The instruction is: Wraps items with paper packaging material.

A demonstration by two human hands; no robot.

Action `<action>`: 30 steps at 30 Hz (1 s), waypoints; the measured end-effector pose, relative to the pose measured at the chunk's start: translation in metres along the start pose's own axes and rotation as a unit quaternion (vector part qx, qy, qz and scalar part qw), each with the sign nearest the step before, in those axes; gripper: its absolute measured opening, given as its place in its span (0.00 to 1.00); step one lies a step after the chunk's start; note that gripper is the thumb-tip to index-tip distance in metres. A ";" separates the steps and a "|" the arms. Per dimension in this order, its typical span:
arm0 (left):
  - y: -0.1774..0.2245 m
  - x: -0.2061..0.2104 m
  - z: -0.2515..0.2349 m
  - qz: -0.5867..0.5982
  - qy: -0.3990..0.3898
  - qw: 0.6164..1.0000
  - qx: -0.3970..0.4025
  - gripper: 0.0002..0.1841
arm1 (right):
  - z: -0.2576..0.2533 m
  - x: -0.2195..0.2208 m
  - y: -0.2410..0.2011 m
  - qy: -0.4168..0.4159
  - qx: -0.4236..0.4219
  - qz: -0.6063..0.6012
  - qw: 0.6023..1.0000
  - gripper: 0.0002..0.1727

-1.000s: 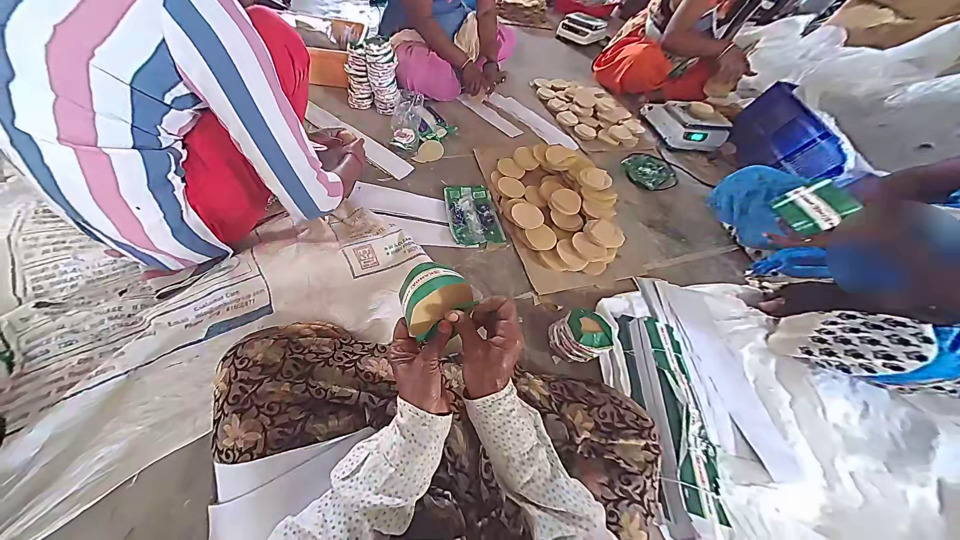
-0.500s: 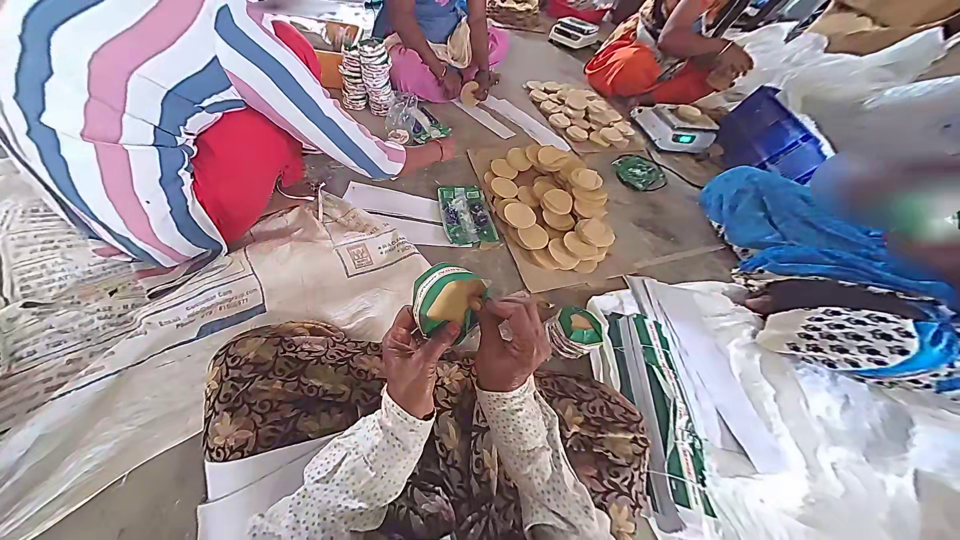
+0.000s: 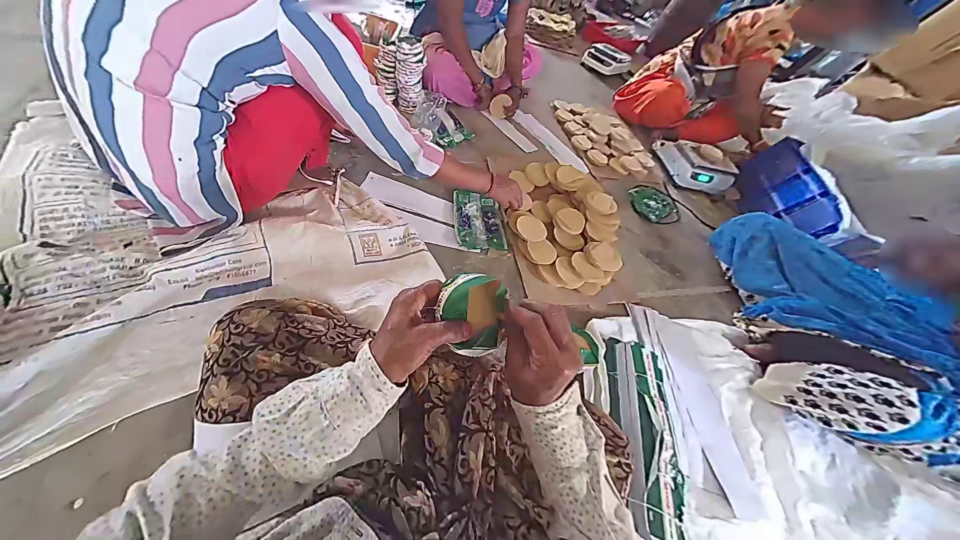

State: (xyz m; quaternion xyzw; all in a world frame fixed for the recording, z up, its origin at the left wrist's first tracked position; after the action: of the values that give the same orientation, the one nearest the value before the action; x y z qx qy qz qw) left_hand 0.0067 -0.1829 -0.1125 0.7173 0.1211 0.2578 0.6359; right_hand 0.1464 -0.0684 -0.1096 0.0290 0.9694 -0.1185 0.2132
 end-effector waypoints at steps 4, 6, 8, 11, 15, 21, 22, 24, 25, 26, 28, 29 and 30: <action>0.004 -0.006 -0.004 -0.029 -0.065 0.996 -0.048 0.17 | -0.005 -0.011 0.001 -0.099 0.017 -0.020 0.995 0.14; 0.004 -0.006 -0.006 -0.025 -0.106 0.992 -0.066 0.15 | -0.010 -0.015 0.004 -0.120 0.089 -0.085 0.985 0.17; 0.003 -0.005 -0.009 -0.023 -0.147 0.987 -0.062 0.14 | -0.016 -0.017 0.004 -0.120 0.109 -0.125 0.979 0.22; 0.008 -0.004 -0.011 -0.028 -0.207 0.977 -0.046 0.14 | -0.024 -0.023 0.002 -0.098 0.065 -0.134 0.984 0.12; 0.017 -0.008 -0.014 -0.039 -0.265 0.960 -0.076 0.13 | -0.025 -0.031 -0.007 -0.131 -0.074 -0.059 0.987 0.09; 0.010 -0.016 -0.018 -0.114 -0.373 0.917 -0.083 0.12 | -0.030 -0.033 -0.013 -0.261 -0.054 -0.102 0.958 0.12; 0.011 -0.015 -0.018 -0.143 -0.385 0.908 -0.077 0.13 | -0.030 -0.031 -0.016 -0.259 -0.059 -0.103 0.959 0.11; 0.013 -0.013 -0.019 -0.188 -0.392 0.898 -0.065 0.12 | -0.026 -0.027 -0.020 -0.231 -0.104 -0.080 0.964 0.08; 0.014 -0.013 -0.021 -0.215 -0.379 0.899 -0.055 0.12 | -0.022 -0.024 -0.022 -0.219 -0.126 -0.059 0.966 0.08; 0.015 -0.015 -0.022 -0.246 -0.360 0.898 -0.049 0.13 | -0.017 -0.020 -0.022 -0.212 -0.134 -0.042 0.967 0.08; 0.017 -0.018 -0.025 -0.318 -0.313 0.894 -0.053 0.14 | -0.004 -0.010 -0.022 -0.206 -0.107 -0.025 0.972 0.10; 0.017 -0.019 -0.025 -0.356 -0.283 0.889 -0.053 0.14 | 0.004 -0.004 -0.022 -0.200 -0.074 -0.034 0.976 0.11; 0.015 -0.020 -0.026 -0.388 -0.253 0.885 -0.049 0.16 | 0.012 0.002 -0.021 -0.195 -0.028 -0.058 0.979 0.14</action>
State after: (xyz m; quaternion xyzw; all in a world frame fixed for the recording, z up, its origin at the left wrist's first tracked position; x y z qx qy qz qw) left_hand -0.0254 -0.1735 -0.1006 0.6218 0.2120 -0.1939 0.7286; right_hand 0.1471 -0.0915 -0.1167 -0.0573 0.9121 -0.1066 0.3916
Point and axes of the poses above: each hand's wrist, its own z-axis away from the middle knuckle, its own x-axis out of the palm, y = z × x, the point moved 3 cm from there along -z, towards the middle knuckle
